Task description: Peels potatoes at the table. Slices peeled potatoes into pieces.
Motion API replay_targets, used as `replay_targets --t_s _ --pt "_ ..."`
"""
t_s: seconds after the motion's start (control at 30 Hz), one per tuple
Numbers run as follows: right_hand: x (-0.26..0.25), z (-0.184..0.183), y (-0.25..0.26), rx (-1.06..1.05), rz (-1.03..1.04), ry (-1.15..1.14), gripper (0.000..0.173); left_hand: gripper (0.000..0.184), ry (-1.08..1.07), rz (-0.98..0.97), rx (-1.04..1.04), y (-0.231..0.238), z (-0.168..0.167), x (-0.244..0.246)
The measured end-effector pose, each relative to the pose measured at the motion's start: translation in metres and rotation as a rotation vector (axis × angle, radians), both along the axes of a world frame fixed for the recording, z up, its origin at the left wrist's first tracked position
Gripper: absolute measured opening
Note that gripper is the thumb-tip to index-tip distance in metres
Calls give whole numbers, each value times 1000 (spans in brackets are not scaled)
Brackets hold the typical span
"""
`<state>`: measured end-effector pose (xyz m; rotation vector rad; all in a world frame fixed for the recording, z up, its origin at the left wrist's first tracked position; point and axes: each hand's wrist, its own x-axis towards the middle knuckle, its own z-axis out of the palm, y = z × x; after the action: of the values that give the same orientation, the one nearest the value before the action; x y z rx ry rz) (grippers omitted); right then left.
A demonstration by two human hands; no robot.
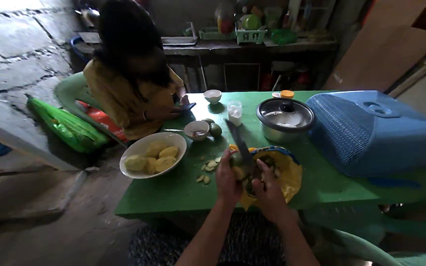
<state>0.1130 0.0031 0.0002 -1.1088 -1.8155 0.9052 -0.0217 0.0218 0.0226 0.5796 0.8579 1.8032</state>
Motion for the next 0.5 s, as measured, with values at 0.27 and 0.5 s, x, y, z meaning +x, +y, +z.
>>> replay_targets --t_s 0.27,0.5 --pt "-3 -1 -24 244 -18 -275 87 33 441 143 131 -6 -28 -3" --pt "-3 -5 -23 326 -73 -304 90 25 381 114 196 -10 -30 1"
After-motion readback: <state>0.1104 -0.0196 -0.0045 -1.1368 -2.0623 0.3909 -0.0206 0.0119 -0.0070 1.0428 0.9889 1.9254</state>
